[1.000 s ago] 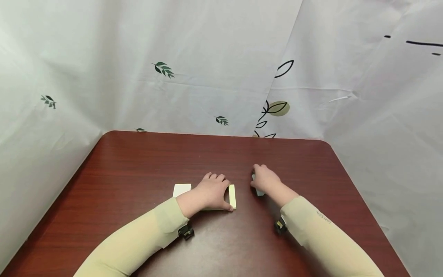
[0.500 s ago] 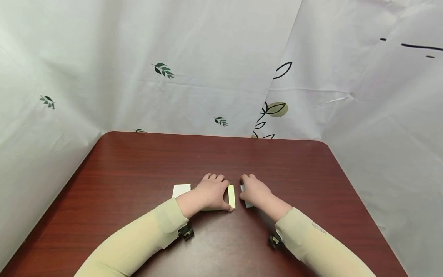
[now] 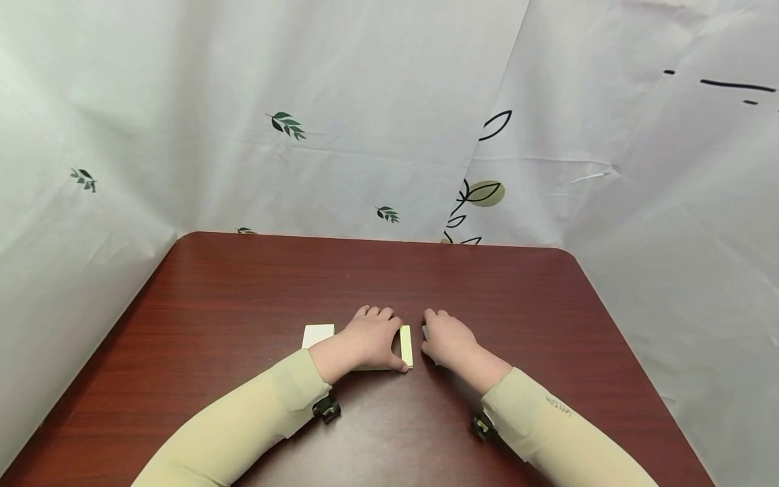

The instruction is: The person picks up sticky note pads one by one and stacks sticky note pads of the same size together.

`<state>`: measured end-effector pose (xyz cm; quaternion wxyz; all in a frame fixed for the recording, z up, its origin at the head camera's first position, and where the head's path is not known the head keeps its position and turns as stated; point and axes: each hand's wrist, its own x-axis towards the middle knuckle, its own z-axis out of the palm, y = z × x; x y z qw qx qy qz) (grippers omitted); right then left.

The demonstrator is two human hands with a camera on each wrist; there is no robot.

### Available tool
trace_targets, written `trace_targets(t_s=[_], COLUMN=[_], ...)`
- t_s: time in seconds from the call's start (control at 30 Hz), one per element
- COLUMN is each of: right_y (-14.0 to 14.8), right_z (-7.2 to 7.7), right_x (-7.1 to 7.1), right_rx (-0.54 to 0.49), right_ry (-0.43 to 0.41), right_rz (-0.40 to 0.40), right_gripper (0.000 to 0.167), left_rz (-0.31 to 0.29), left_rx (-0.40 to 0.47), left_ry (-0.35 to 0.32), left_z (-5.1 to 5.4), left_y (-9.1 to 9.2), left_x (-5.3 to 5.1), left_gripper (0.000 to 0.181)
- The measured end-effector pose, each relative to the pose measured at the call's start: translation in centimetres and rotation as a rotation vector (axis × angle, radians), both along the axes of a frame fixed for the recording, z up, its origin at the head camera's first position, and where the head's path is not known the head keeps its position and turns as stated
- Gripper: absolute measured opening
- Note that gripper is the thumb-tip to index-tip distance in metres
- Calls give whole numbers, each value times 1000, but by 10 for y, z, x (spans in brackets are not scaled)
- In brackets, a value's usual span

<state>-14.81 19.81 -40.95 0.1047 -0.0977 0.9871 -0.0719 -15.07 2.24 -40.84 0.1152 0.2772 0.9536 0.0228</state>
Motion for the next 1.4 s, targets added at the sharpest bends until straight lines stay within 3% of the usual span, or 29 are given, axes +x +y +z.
trace_targets(t_s=[0.2, 0.63, 1.17, 1.4], right_y=[-1, -3, 6, 14], right_z=[-1, -9, -10, -6], right_x=[4, 11, 0, -5], right_rx=[19, 90, 80, 3], right_ry=[73, 198, 180, 131], right_rz=[72, 112, 70, 46], right_gripper=[38, 18, 16, 14], left_rz=[0, 3, 8, 15], left_rx=[-10, -13, -12, -11], left_ry=[-8, -12, -16, -17], left_z=[-1, 0, 0, 0], left_y=[0, -1, 1, 2], left_x=[0, 0, 0, 0], left_gripper=[82, 81, 81, 80])
